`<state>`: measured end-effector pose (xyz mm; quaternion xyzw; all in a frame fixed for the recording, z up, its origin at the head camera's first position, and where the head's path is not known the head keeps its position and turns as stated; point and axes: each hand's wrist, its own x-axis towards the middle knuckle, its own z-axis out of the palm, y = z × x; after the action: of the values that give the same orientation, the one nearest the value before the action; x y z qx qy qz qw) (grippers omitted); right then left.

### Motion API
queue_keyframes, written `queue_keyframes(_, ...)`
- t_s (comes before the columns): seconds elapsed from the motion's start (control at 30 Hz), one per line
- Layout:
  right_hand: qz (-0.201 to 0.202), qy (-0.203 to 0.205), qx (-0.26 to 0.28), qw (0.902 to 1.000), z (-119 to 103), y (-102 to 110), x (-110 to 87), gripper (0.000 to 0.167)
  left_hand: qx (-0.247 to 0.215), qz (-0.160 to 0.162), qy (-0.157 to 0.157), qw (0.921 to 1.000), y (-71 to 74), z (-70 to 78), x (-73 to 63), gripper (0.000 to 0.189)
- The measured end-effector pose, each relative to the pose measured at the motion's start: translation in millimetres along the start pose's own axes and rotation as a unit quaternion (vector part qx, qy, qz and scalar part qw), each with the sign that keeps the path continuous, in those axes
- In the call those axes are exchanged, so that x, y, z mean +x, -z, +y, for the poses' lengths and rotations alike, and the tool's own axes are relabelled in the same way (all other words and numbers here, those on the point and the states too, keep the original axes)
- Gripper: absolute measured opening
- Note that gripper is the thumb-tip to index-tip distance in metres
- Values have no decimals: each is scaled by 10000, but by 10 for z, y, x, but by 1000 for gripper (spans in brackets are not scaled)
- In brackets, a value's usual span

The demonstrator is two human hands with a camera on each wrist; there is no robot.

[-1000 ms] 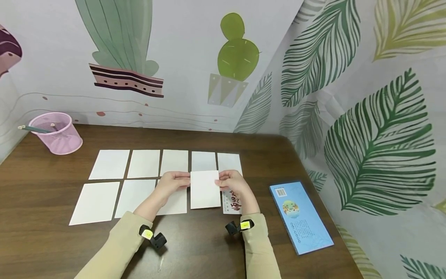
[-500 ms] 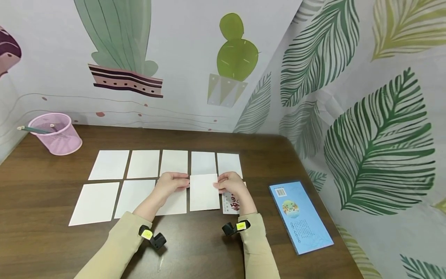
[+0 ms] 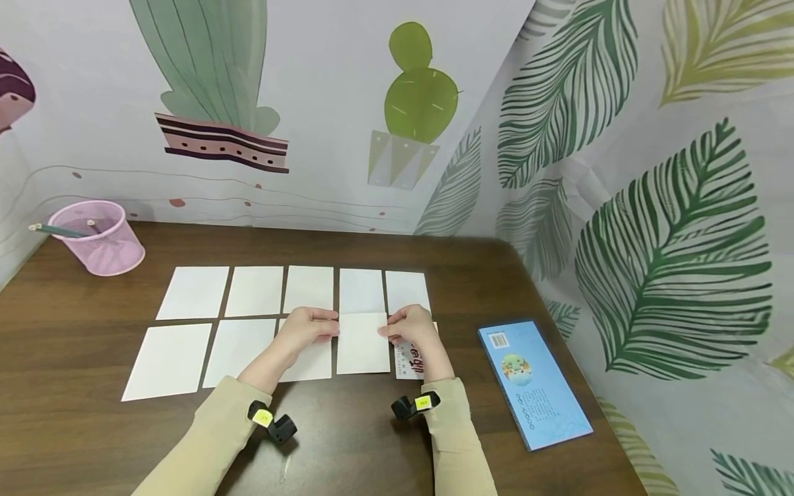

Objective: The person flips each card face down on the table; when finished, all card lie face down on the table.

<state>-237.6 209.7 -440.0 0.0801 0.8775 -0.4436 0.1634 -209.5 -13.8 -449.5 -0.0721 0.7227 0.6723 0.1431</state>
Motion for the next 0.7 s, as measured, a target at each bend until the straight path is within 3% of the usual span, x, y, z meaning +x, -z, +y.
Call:
queue_keyframes(0.47, 93, -23, -115, 9999, 3, 4, 5, 25, 129, -35, 9, 9999, -13, 13, -7, 34)
queue_keyframes(0.7, 197, 142, -35, 9997, 9, 103, -31, 24, 105, -196, -296, 9993, -53, 25, -56, 37)
